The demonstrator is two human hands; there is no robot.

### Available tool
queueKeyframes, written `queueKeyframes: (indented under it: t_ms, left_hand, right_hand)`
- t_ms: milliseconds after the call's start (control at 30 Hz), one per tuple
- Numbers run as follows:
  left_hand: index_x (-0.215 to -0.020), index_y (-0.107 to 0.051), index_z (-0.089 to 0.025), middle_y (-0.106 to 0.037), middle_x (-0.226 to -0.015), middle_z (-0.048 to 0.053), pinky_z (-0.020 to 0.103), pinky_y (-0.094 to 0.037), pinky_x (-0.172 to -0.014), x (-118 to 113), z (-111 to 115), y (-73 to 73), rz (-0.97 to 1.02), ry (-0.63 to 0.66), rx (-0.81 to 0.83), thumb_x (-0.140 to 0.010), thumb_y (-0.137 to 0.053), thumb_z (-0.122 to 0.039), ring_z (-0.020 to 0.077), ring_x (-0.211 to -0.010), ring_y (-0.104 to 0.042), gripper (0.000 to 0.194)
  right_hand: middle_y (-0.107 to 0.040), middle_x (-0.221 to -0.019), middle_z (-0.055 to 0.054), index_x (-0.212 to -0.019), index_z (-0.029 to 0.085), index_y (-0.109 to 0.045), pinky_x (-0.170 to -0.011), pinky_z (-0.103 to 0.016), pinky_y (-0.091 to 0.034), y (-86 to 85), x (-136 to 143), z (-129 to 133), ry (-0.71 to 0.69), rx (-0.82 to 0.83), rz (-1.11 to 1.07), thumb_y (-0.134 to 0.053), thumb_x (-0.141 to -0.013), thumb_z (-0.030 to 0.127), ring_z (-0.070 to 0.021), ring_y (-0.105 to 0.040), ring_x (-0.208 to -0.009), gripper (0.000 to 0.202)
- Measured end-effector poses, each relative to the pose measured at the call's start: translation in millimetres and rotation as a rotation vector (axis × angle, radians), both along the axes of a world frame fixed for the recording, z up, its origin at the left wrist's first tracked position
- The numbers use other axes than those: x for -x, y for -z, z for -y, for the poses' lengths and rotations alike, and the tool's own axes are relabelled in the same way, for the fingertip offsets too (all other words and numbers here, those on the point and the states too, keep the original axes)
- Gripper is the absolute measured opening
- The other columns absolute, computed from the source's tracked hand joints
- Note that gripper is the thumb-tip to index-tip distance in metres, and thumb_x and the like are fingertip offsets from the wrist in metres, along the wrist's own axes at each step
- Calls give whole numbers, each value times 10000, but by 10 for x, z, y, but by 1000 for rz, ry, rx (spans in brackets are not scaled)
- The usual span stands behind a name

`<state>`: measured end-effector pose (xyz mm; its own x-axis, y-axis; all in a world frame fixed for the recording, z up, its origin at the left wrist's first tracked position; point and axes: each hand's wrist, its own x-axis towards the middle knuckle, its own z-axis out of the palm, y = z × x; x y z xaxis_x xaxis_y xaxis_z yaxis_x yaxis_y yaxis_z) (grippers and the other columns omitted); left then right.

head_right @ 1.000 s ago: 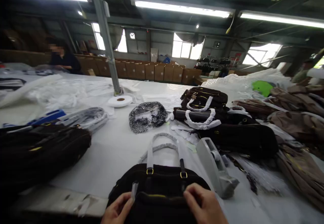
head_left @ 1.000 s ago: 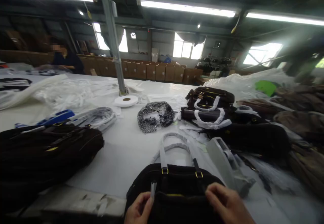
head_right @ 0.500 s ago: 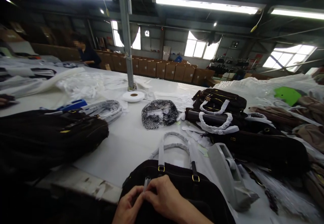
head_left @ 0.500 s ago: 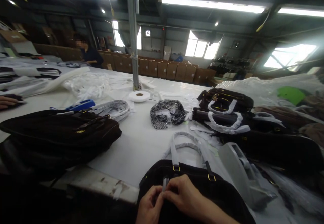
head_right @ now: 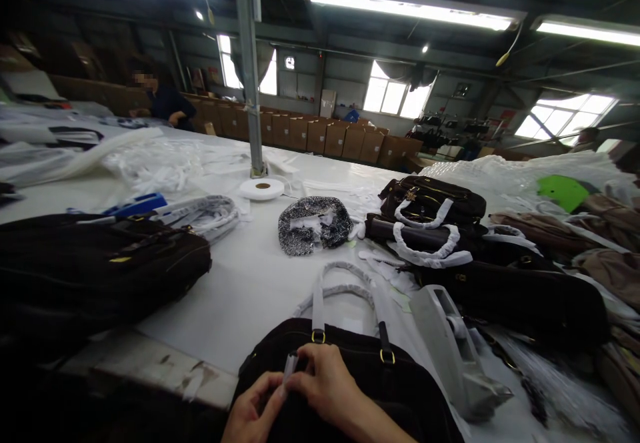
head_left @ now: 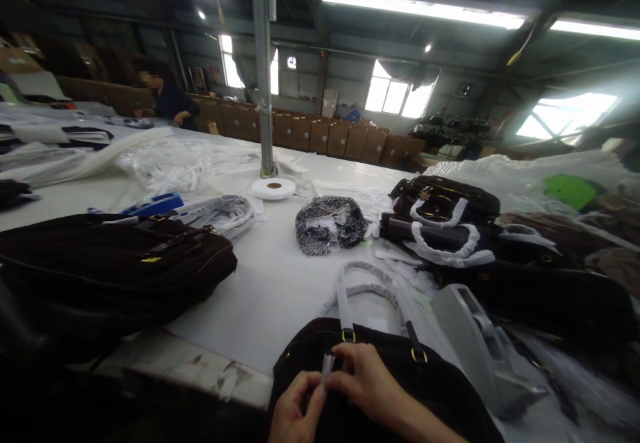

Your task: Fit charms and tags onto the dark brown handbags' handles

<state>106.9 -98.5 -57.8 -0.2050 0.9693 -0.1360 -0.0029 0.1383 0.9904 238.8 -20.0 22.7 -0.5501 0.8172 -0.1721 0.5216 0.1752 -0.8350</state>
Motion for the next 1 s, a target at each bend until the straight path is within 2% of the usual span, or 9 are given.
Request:
queueKeyframes:
  t_ms: [133,267,333,467,567,633,767,867,1000]
  left_hand:
    - [-857,-660,-168,-644,-762,35,249,-487,-686,24,-3,-87,8,18,-26,-783,-537,-494,198,-757,-608,357]
    - [-867,-651,-163,-644,-811,38,251,-469,-743,86,5,-238,51,108,-29,-804,-530,-461,193,-806,-598,328]
    - [-824,-645,-163,-628,-776,25,232,-457,-705,108,-2,-278,44,131,-14,-811,-522,-466,171,-764,-574,327]
    - [-713,-609,-156,-491,-565,-37,187,-349,-476,83,-37,-222,53,44,59,-777,-538,-532,102,-519,-435,388]
    - [-794,-583,-169,-429,-529,-71,179,-304,-441,31,-46,-149,134,-47,65,-732,-583,-555,82,-460,-380,391]
    - [-800,-588,-175,-447,-543,-64,182,-318,-449,14,-33,-132,97,-63,50,-740,-585,-535,87,-473,-400,364]
    - [-850,-655,-194,-613,-705,4,210,-427,-605,65,-3,-176,-84,47,-47,-810,-529,-449,142,-644,-548,287]
    - [-888,-667,-203,-646,-836,35,230,-436,-749,150,-13,-230,-154,185,-131,-849,-478,-412,179,-818,-591,284]
    - [-838,-639,-183,-610,-787,33,224,-433,-703,206,-43,-265,-195,325,-125,-870,-440,-408,164,-758,-572,302]
  right_hand:
    - [-454,-508,62,-618,134,-625,-453,-169,-250,18,25,32,-11,-23,-38,-586,-697,146,-61,-386,-496,89]
    - [-420,-505,65,-570,131,-562,-439,-172,-227,11,44,58,-4,-15,-31,-563,-702,155,-59,-354,-493,135]
    - [-404,-504,65,-555,135,-536,-437,-173,-222,-5,46,66,-9,-21,-30,-554,-708,163,-59,-345,-492,157]
    - [-388,-504,67,-547,142,-502,-439,-179,-215,0,37,77,-31,-35,-38,-545,-727,179,-60,-337,-492,188]
    - [-391,-503,68,-550,144,-498,-450,-180,-224,44,27,87,-32,-72,-41,-541,-732,171,-61,-348,-498,188]
    - [-401,-501,68,-554,144,-505,-456,-180,-228,67,17,92,-44,-102,-35,-539,-731,156,-60,-358,-498,181]
    - [-430,-497,67,-555,140,-526,-452,-182,-219,47,-20,71,-86,-146,11,-566,-718,145,-58,-382,-490,169]
    - [-475,-502,63,-579,140,-577,-451,-184,-227,2,-58,29,-147,-146,51,-619,-711,184,-61,-400,-483,146]
    - [-603,-585,42,-673,155,-660,-497,-172,-308,0,-70,-42,-244,-117,15,-649,-723,198,-78,-493,-524,66]
